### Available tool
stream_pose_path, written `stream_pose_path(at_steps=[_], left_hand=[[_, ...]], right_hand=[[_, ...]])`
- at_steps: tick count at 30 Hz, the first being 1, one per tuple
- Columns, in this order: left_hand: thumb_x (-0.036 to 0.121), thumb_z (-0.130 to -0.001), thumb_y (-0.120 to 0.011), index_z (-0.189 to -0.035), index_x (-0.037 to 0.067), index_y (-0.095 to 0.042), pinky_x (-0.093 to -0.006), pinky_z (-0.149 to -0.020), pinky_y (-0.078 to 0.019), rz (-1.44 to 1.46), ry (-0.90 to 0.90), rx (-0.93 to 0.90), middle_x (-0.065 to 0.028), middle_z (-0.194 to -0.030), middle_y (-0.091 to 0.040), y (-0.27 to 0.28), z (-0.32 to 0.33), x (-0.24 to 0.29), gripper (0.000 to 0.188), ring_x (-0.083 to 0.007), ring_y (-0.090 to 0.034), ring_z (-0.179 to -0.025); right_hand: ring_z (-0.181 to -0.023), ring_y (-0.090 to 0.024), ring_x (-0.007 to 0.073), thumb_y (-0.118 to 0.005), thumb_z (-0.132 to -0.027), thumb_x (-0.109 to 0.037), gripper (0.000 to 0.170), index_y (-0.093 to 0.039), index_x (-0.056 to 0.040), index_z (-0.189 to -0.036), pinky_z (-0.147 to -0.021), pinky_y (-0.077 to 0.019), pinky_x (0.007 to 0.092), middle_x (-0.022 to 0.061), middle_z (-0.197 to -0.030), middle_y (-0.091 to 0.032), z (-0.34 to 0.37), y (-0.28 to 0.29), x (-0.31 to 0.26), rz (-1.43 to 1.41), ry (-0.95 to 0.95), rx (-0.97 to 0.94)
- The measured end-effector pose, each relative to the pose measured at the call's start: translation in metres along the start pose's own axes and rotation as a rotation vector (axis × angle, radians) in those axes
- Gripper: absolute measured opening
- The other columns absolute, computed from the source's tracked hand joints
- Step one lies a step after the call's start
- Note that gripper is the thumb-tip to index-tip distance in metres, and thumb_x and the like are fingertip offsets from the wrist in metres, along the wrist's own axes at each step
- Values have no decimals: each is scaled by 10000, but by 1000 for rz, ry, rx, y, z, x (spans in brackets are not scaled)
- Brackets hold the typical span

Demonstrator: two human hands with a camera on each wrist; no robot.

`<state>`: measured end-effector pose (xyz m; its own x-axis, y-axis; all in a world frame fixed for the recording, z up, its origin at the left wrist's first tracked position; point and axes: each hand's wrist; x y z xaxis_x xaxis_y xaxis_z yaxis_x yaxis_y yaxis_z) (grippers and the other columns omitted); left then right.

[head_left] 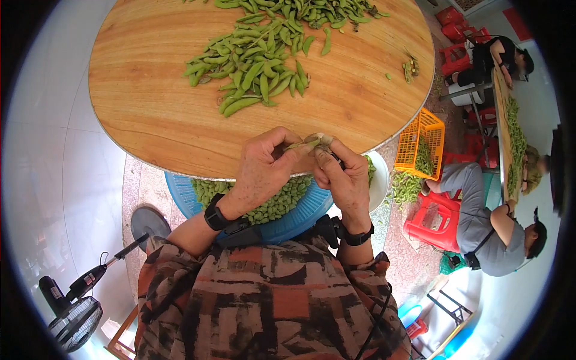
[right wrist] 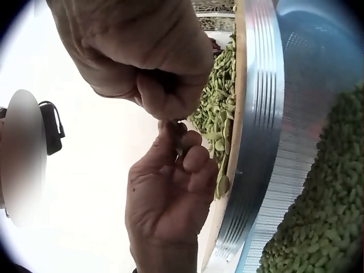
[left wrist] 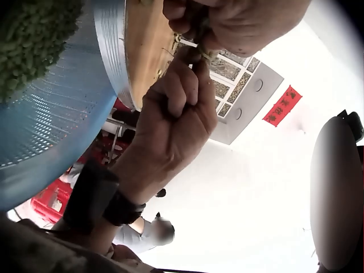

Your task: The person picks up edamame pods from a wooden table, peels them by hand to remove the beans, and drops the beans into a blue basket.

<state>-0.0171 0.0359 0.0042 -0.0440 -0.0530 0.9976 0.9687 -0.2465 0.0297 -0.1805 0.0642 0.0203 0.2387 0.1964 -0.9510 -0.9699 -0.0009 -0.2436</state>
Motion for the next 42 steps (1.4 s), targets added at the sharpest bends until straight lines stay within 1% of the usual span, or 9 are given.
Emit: stream_pose_path(at_steps=[7, 9, 12, 16, 28, 31, 33, 36, 42], left_hand=[[79, -919, -655, -888, 24, -609, -191, -521, -356, -190, -273, 32, 26, -714, -562, 2, -3, -3, 79, -20, -466, -621], [136, -940, -636, -894, 46, -601, -209, -481, -359, 432, 269, -162, 3, -719, -574, 6, -3, 1, 107, -64, -505, -582], [176, -968, -598, -861, 39, -594, -208, -437, -343, 873, 508, -357, -5, -680, -561, 11, -5, 3, 174, -79, -506, -528], [200, -978, -583, -859, 33, -604, -199, -430, -326, 816, 469, -342, -17, -661, -562, 4, -9, 7, 206, -75, -497, -515], [206, -958, -613, -877, 20, -633, -199, -483, -361, 246, 228, -311, 34, -617, -520, 8, -6, 10, 204, -38, -475, -547], [174, -911, -649, -888, -6, -631, -247, -501, -414, -65, -3, -274, -12, -622, -543, 12, -7, 1, 183, -106, -541, -569], [101, -843, -654, -908, -10, -619, -328, -525, -458, -427, -447, -153, -72, -681, -557, 13, -9, 3, 134, -220, -597, -611], [-17, -785, -633, -1019, -10, -616, -335, -572, -493, -774, -580, -107, -144, -787, -587, 10, 0, -2, 235, -322, -611, -693], [28, -803, -614, -878, 16, -587, -391, -533, -454, -519, -560, -130, -126, -725, -509, 10, -1, -1, 81, -304, -581, -615]], right_hand=[[-531, -376, 41, -512, -972, -24, 225, -601, 39, -1168, -462, -298, 207, -30, -645, -441, -1, 2, 0, 53, 65, -52], [-525, -376, 40, -513, -971, -25, 220, -599, 40, -1163, -462, -296, 205, -31, -640, -441, -4, 11, 4, -44, 6, -97], [-516, -371, 36, -515, -971, -27, 210, -598, 43, -1151, -460, -291, 201, -33, -631, -440, -3, 15, 2, -150, -57, -135], [-513, -358, 32, -523, -973, -36, 203, -601, 41, -1144, -456, -279, 198, -36, -627, -448, 2, 4, -3, 71, 42, -1], [-497, -374, 19, -600, -943, -58, 163, -657, 24, -1072, -432, -262, 187, -56, -632, -485, -5, 9, -8, -9, -43, -17], [-503, -390, 17, -620, -930, -53, 167, -656, 24, -1074, -435, -273, 181, -55, -632, -496, -5, 9, -4, -37, -81, -25], [-504, -395, 18, -626, -926, -51, 168, -656, 25, -1073, -436, -279, 180, -55, -632, -500, -4, 3, -2, 7, -46, 0], [-503, -401, 21, -636, -920, -48, 172, -657, 30, -1071, -437, -291, 181, -52, -630, -505, -3, -1, -2, 33, -23, 57], [-493, -391, 33, -638, -924, -57, 179, -653, 40, -1074, -431, -289, 194, -35, -622, -506, -1, 2, -2, -30, -61, 40]])
Point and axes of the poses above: each hand's wrist, its own z-axis away from the middle knuckle, its own y-axis out of the back of the hand, x = y × z
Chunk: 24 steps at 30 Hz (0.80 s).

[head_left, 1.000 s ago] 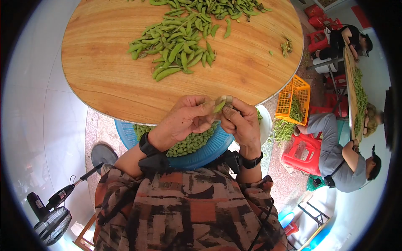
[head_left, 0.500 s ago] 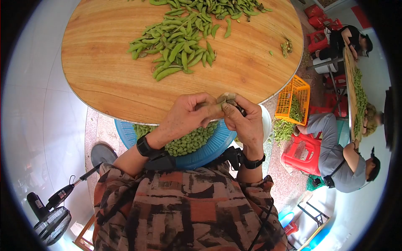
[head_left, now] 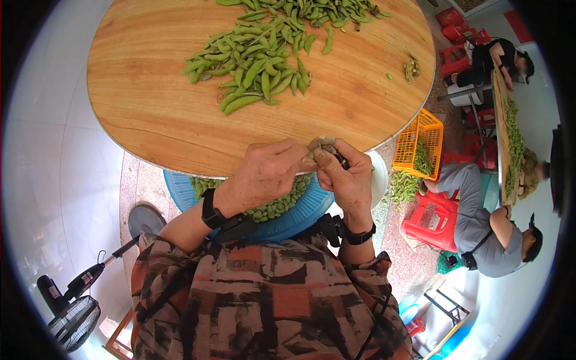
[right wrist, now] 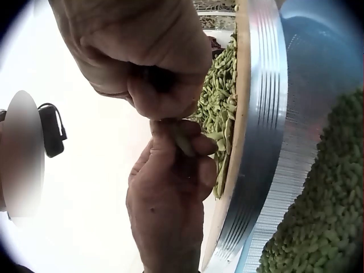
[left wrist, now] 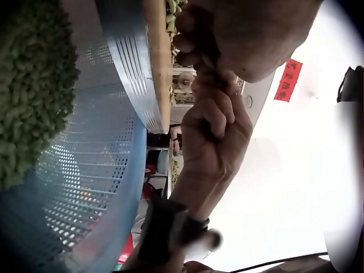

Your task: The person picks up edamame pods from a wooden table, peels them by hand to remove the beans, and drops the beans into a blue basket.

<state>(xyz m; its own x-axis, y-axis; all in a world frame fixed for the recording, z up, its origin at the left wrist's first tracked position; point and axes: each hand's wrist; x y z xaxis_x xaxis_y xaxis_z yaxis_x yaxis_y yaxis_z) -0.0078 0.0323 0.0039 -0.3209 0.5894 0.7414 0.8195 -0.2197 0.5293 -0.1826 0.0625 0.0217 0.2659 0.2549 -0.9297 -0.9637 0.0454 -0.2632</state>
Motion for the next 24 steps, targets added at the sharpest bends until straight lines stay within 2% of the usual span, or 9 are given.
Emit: stream_pose_path(at_steps=[4, 7, 9, 10, 12, 17, 18, 22, 24], left_hand=[[45, -841, -613, -847, 1, -592, -374, -516, -431, 117, 58, -20, -124, -680, -504, 3, 1, -1, 49, -306, -561, -603], [90, -909, -623, -798, -3, -587, -300, -487, -385, 198, 138, -31, -78, -660, -540, 5, 1, -4, 149, -193, -566, -571], [185, -954, -591, -815, 8, -591, -278, -472, -371, 518, 520, -146, -71, -624, -527, 5, 0, -7, 225, -135, -520, -514], [185, -954, -591, -815, 8, -591, -278, -472, -371, 518, 521, -145, -71, -624, -527, 6, -3, -4, 225, -135, -520, -514], [248, -976, -580, -827, 28, -611, -211, -457, -348, 996, 851, -200, -2, -610, -540, 12, -11, 4, 267, -52, -496, -505], [240, -973, -590, -901, 25, -629, -183, -480, -374, 945, 825, -363, 10, -696, -587, 19, -12, -11, 230, -54, -516, -531], [220, -973, -594, -951, 16, -634, -196, -511, -410, 905, 783, -411, -10, -753, -615, 20, -11, -13, 208, -66, -540, -571], [185, -976, -576, -1034, 6, -620, -208, -581, -442, 984, 682, -368, -20, -854, -617, 9, -4, -15, 193, -75, -556, -675], [148, -947, -537, -924, 3, -600, -214, -590, -387, 1075, 686, -220, -2, -711, -545, 2, -3, -8, 159, -76, -497, -623]], right_hand=[[-496, -376, 35, -628, -937, -73, 183, -648, 40, -1079, -430, -274, 200, -34, -609, -483, -2, 3, 5, -49, -6, -99], [-504, -379, 34, -614, -942, -64, 176, -642, 39, -1082, -437, -281, 200, -39, -602, -463, -3, 2, 8, -88, -28, -120], [-504, -379, 34, -603, -944, -54, 173, -640, 37, -1086, -443, -288, 201, -40, -597, -456, -4, 0, 8, -65, -18, -92], [-504, -378, 34, -591, -946, -44, 171, -638, 35, -1090, -449, -295, 201, -42, -592, -448, -5, 0, 8, -42, -8, -66], [-510, -389, 34, -584, -945, -37, 170, -635, 38, -1090, -457, -313, 201, -41, -614, -462, -4, 0, 4, -24, 10, -65], [-532, -444, 62, -584, -917, -1, 180, -635, 34, -1086, -487, -391, 213, -5, -704, -537, -2, -2, 4, 165, 134, -38], [-556, -482, 82, -592, -894, 15, 192, -639, 26, -1080, -507, -418, 223, 21, -741, -559, -3, -1, 6, 400, 285, -27], [-631, -573, 129, -610, -837, 48, 237, -652, 3, -1065, -561, -463, 246, 88, -787, -585, 0, -11, 1, 742, 600, 24], [-645, -585, 129, -614, -835, 47, 238, -651, 6, -1066, -561, -463, 245, 87, -786, -586, 2, -14, 3, 783, 637, 15]])
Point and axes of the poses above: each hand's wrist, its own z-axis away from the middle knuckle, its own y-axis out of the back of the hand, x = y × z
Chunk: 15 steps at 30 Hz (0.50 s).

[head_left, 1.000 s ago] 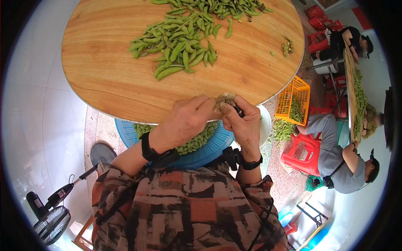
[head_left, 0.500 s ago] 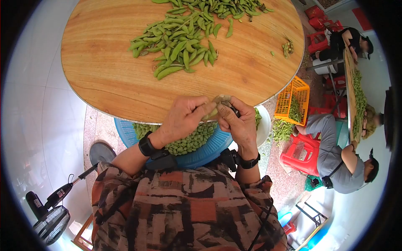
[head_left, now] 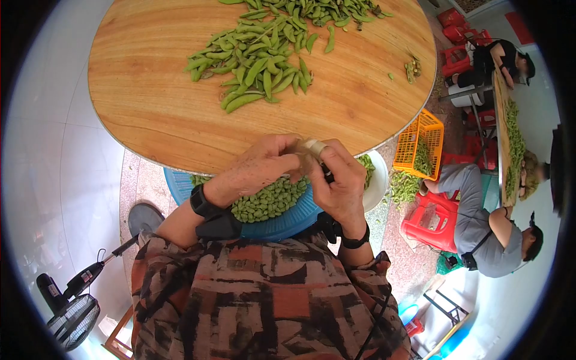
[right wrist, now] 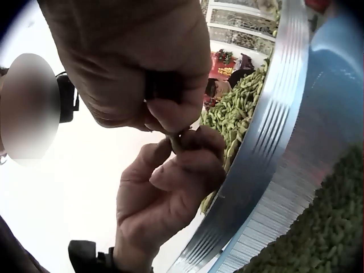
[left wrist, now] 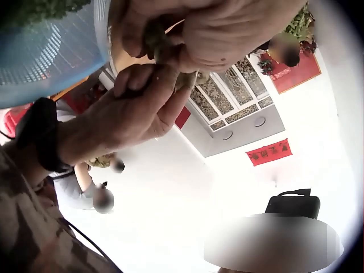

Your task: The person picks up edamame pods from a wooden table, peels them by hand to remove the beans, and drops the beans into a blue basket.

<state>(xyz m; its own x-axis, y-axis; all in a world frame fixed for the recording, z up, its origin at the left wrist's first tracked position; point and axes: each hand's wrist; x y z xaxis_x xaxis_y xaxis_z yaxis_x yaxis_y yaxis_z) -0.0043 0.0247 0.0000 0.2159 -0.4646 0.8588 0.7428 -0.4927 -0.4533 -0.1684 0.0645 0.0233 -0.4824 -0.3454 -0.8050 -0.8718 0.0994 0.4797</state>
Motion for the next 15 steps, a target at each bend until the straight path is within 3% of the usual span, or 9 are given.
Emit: stream_pose_path(at_steps=[2, 4, 5, 7, 10, 13, 15], left_hand=[[120, -938, -506, -931, 2, -589, -217, -594, -386, 77, 10, 10, -4, -716, -540, -8, 0, 3, 144, -76, -485, -616], [92, -929, -476, -939, 1, -579, -220, -599, -384, 151, 19, 16, -6, -722, -535, -9, 0, 6, 137, -76, -472, -609], [88, -928, -473, -941, 0, -579, -220, -585, -375, 112, 37, -35, -3, -718, -529, -5, -1, 6, 138, -73, -458, -605], [84, -927, -470, -943, -1, -578, -220, -571, -365, 73, 58, -83, 0, -714, -523, -1, -1, 7, 138, -69, -444, -602], [96, -933, -466, -1001, -7, -595, -216, -551, -351, 86, 146, -121, 4, -695, -505, 2, 1, 6, 178, -63, -433, -602], [95, -940, -447, -1131, -25, -579, -202, -540, -340, 145, 111, -69, -37, -772, -573, 2, 2, 0, 261, -74, -422, -602], [104, -968, -423, -1246, -34, -528, -240, -608, -441, 337, 23, -185, -136, -964, -652, 5, 2, -4, 328, -148, -560, -702]], right_hand=[[-658, -597, 129, -617, -834, 46, 238, -651, 10, -1067, -562, -464, 245, 85, -784, -586, -1, 0, 1, 36, 44, -9], [-614, -571, 93, -604, -858, 29, 215, -651, 19, -1068, -523, -435, 219, 57, -774, -599, -4, 7, 9, -173, -143, -2], [-614, -571, 93, -604, -858, 29, 215, -651, 19, -1068, -523, -435, 219, 57, -774, -599, -4, 10, 10, -172, -142, -1], [-563, -515, 46, -593, -897, -8, 188, -653, 20, -1073, -490, -388, 189, 9, -731, -593, -3, 15, 12, -478, -447, -47], [-539, -460, 15, -586, -926, -47, 179, -655, 10, -1081, -481, -348, 170, -25, -698, -569, -1, 15, 14, -593, -507, -55], [-523, -422, 16, -591, -923, -40, 186, -649, 15, -1091, -457, -316, 177, -35, -667, -534, -3, 17, 14, -636, -537, -21], [-513, -406, 18, -586, -920, -26, 194, -644, 27, -1098, -445, -297, 183, -33, -660, -524, -1, 24, 22, -704, -537, 28]])
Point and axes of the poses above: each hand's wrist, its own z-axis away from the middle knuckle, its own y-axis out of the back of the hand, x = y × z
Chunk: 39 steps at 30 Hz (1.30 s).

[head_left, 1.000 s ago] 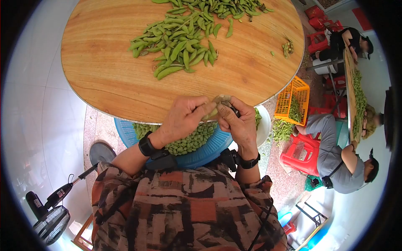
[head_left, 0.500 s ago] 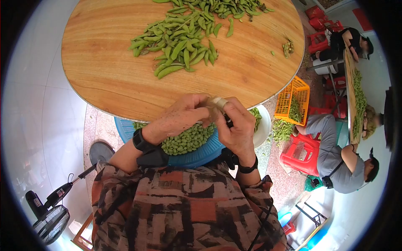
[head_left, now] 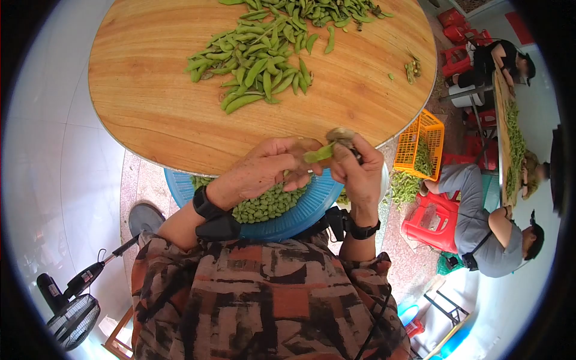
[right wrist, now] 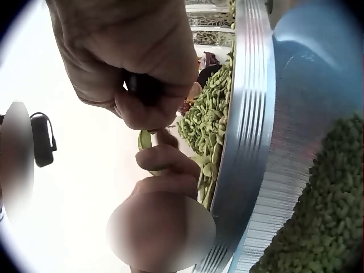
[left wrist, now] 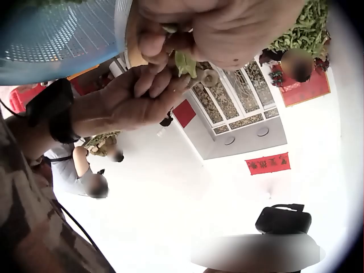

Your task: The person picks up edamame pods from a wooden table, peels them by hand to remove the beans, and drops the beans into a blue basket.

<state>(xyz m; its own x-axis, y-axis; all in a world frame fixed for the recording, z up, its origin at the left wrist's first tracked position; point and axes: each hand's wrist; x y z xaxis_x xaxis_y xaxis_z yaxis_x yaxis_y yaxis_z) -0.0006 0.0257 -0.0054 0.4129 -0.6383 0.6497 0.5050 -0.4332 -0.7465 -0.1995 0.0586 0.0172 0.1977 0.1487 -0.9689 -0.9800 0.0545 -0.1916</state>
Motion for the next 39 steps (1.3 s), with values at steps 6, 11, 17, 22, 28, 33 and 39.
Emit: stream_pose_path(at_steps=[6, 11, 17, 22, 28, 33, 39], left_hand=[[479, -1032, -289, -1353, -88, -413, -432, -925, -494, 305, 22, 25, -237, -1194, -608, 3, 2, 12, 662, -331, -610, -1087], [461, -1040, -276, -1229, -25, -551, -373, -969, -462, -92, 22, -261, -181, -1176, -642, 12, 13, 24, 590, -274, -635, -1065], [162, -922, -589, -1075, -2, -643, -371, -807, -513, -1276, -232, 243, -130, -1000, -653, 19, 24, 51, 230, -294, -640, -923], [41, -812, -647, -1053, -3, -635, -405, -749, -503, -1944, -585, 753, -142, -925, -567, 35, 14, 52, 245, -347, -589, -876], [31, -836, -624, -1062, 0, -627, -401, -745, -500, -1967, -532, 869, -144, -973, -574, 31, 15, 45, 229, -353, -583, -882], [93, -940, -594, -1115, -23, -611, -289, -584, -469, -860, -344, 557, -39, -767, -608, 1, 12, 30, 210, -139, -567, -649], [150, -967, -594, -1135, -12, -618, -179, -480, -361, -494, -171, 511, 16, -718, -576, -3, 1, 25, 235, -32, -469, -561]], right_hand=[[-486, -348, 23, -569, -914, 5, 235, -622, 62, -1136, -423, -243, 194, -12, -649, -503, 17, 68, -15, 22, 125, 136], [-562, -509, 71, -574, -916, -61, 219, -661, 35, -1093, -521, -421, 229, 36, -737, -661, 38, 133, -21, 802, -120, 227], [-743, -684, 200, -575, -916, -95, 221, -668, 32, -1071, -700, -512, 324, 126, -801, -712, 37, 146, -12, 1275, 72, 363], [-768, -666, 151, -576, -921, -72, 210, -668, 36, -1075, -708, -506, 269, 111, -804, -706, 19, 108, -11, 984, 233, 427], [-741, -617, 90, -579, -912, -39, 220, -665, 17, -1107, -674, -485, 229, 64, -799, -683, 5, 46, -12, 655, 267, 170], [-592, -490, 34, -546, -951, -66, 226, -639, 15, -1140, -530, -399, 190, -12, -717, -586, -1, -16, -12, 195, -19, -30], [-514, -371, 21, -532, -967, -84, 173, -641, 31, -1035, -437, -293, 197, -46, -652, -481, -18, -26, 4, -241, -177, -114]])
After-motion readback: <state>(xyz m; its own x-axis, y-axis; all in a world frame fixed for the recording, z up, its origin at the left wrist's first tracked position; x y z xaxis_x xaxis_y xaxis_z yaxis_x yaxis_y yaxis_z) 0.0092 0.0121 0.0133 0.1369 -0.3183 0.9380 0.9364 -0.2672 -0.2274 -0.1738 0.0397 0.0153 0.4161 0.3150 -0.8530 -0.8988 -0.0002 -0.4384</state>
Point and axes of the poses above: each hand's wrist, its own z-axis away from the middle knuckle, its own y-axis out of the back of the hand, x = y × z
